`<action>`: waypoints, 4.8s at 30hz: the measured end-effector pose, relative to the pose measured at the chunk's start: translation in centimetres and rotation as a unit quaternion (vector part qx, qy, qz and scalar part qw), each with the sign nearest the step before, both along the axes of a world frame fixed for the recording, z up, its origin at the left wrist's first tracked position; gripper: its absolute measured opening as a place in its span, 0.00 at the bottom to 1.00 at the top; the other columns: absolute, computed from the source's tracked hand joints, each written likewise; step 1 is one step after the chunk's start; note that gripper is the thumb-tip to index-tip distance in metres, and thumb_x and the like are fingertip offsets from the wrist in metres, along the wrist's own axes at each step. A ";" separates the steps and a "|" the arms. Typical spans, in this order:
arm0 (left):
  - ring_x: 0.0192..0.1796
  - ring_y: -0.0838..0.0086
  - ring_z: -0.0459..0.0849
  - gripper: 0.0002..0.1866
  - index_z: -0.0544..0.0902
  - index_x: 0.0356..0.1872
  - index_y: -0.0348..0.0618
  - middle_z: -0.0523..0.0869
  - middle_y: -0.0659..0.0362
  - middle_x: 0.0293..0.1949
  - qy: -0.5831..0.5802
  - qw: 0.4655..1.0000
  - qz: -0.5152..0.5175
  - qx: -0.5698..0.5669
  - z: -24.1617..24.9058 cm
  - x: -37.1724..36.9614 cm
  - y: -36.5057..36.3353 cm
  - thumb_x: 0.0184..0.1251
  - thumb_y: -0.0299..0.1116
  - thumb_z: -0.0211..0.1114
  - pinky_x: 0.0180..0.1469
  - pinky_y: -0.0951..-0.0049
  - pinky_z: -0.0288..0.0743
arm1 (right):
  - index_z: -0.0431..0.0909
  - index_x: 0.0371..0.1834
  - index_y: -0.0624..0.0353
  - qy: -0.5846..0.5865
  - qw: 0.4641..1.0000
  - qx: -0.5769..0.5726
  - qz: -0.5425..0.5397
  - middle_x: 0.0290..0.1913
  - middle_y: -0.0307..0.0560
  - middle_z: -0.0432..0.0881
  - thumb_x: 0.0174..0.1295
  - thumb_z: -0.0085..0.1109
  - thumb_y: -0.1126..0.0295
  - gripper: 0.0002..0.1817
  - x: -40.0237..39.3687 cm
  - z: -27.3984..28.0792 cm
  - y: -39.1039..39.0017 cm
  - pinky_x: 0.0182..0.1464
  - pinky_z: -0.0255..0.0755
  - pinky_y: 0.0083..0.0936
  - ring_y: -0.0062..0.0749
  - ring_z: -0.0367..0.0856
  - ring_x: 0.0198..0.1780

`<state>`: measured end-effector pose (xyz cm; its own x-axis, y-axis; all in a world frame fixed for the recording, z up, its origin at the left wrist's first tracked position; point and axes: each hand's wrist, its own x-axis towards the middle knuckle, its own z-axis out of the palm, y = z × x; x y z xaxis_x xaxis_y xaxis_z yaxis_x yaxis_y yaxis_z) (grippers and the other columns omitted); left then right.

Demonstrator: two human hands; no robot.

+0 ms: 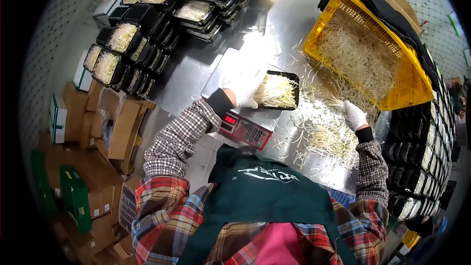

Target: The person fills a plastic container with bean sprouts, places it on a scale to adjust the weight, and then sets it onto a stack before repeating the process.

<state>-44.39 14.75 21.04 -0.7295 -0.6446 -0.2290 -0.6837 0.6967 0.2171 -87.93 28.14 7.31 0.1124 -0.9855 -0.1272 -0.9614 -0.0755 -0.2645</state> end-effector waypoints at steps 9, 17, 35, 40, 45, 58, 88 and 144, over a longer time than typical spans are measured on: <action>0.74 0.50 0.66 0.52 0.56 0.78 0.39 0.67 0.38 0.71 0.165 0.954 0.114 0.221 -0.4 6.8 -2.4 0.56 0.40 0.78 0.77 0.61 0.59 | 0.71 0.61 0.62 -0.105 0.988 0.060 -0.096 0.49 0.65 0.81 0.69 0.53 0.69 0.19 -1.9 -3.9 2.1 0.52 0.74 0.44 0.62 0.80 0.50; 0.72 0.55 0.70 0.38 0.69 0.72 0.34 0.74 0.43 0.68 0.437 0.864 0.229 0.100 -5.4 3.0 1.1 0.75 0.58 0.57 0.73 0.61 0.62 | 0.76 0.58 0.59 -0.281 0.944 -0.169 0.044 0.50 0.55 0.84 0.74 0.50 0.73 0.13 8.7 6.9 -6.6 0.56 0.76 0.29 0.43 0.84 0.53; 0.64 0.49 0.73 0.43 0.61 0.75 0.35 0.76 0.42 0.61 0.182 0.979 0.041 -0.076 -6.9 -1.5 2.2 0.61 0.40 0.69 0.68 0.52 0.65 | 0.80 0.42 0.58 0.092 0.985 0.010 0.147 0.39 0.52 0.86 0.66 0.53 0.69 0.08 12.4 8.6 -10.5 0.45 0.80 0.43 0.47 0.88 0.45; 0.67 0.47 0.70 0.40 0.65 0.75 0.40 0.74 0.40 0.63 0.255 0.955 0.124 -0.087 -4.1 1.2 2.7 0.60 0.42 0.65 0.72 0.51 0.60 | 0.69 0.67 0.61 0.120 0.984 0.089 0.099 0.64 0.57 0.77 0.56 0.74 0.48 0.42 7.4 10.0 -7.6 0.68 0.68 0.44 0.48 0.75 0.66; 0.66 0.43 0.71 0.32 0.69 0.68 0.32 0.74 0.37 0.63 0.253 0.927 0.234 -0.149 -11.3 0.2 1.1 0.71 0.45 0.59 0.71 0.50 0.63 | 0.62 0.75 0.67 -0.261 0.935 -0.192 0.147 0.70 0.65 0.71 0.63 0.69 0.56 0.42 18.1 9.8 -7.1 0.75 0.62 0.41 0.54 0.67 0.73; 0.52 0.52 0.82 0.19 0.80 0.58 0.38 0.86 0.47 0.46 0.209 0.970 0.107 -0.068 -10.3 -3.1 -0.1 0.71 0.35 0.58 0.57 0.55 0.74 | 0.80 0.46 0.59 -0.175 0.966 -0.176 -0.069 0.40 0.56 0.82 0.69 0.52 0.64 0.12 26.9 2.6 -8.9 0.51 0.73 0.44 0.55 0.80 0.45; 0.38 0.63 0.86 0.13 0.88 0.43 0.47 0.88 0.58 0.33 0.316 0.942 0.055 -0.103 -5.3 7.9 0.9 0.56 0.24 0.72 0.45 0.65 0.80 | 0.60 0.79 0.44 -0.069 0.972 -0.203 0.095 0.75 0.44 0.67 0.67 0.59 0.61 0.36 24.5 4.7 -5.7 0.77 0.51 0.50 0.42 0.65 0.74; 0.65 0.46 0.78 0.38 0.76 0.61 0.25 0.81 0.35 0.59 0.146 0.854 0.498 -0.020 -16.5 4.0 -25.6 0.65 0.54 0.68 0.67 0.57 0.72 | 0.76 0.62 0.66 -0.365 0.870 -0.132 -0.304 0.58 0.55 0.81 0.75 0.47 0.74 0.16 14.6 2.9 4.5 0.66 0.70 0.33 0.42 0.79 0.62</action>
